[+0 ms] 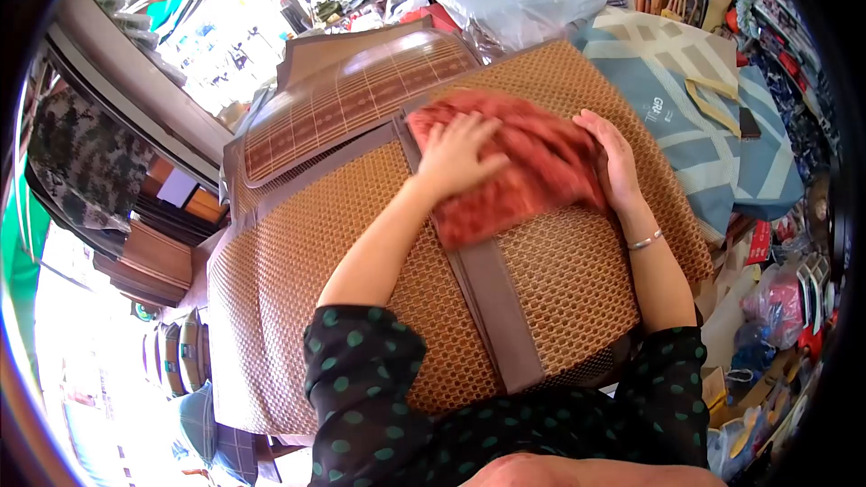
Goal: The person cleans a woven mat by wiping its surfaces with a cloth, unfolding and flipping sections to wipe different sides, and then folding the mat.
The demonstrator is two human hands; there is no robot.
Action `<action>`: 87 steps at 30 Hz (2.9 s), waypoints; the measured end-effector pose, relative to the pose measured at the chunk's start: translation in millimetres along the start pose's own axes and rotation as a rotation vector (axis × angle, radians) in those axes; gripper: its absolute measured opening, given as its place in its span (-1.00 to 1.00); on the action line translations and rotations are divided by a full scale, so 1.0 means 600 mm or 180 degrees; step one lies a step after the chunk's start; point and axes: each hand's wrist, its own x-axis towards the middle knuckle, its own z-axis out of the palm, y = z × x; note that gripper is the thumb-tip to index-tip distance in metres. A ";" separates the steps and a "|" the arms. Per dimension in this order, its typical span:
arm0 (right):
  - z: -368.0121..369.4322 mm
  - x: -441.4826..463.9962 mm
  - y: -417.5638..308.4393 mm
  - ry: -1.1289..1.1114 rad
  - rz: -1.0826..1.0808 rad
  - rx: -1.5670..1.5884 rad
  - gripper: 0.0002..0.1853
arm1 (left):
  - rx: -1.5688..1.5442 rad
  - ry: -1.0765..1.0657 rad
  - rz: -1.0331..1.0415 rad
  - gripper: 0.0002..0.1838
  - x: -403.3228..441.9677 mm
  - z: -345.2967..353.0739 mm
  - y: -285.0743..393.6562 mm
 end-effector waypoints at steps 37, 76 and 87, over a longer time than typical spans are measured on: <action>-0.066 0.039 -0.048 -0.0915 -0.1033 -0.5812 -0.57 | -0.0260 0.0136 -0.0288 -0.34 -0.234 -0.038 -0.011; 0.130 -0.148 -0.085 -0.2406 -0.1612 -0.4677 -0.32 | -0.0134 0.0453 -0.0269 -0.37 -0.233 -0.020 -0.015; -0.072 0.000 -0.048 -0.0584 -0.0990 -0.6454 -0.47 | -0.0119 0.0320 -0.0336 -0.37 -0.235 -0.022 -0.014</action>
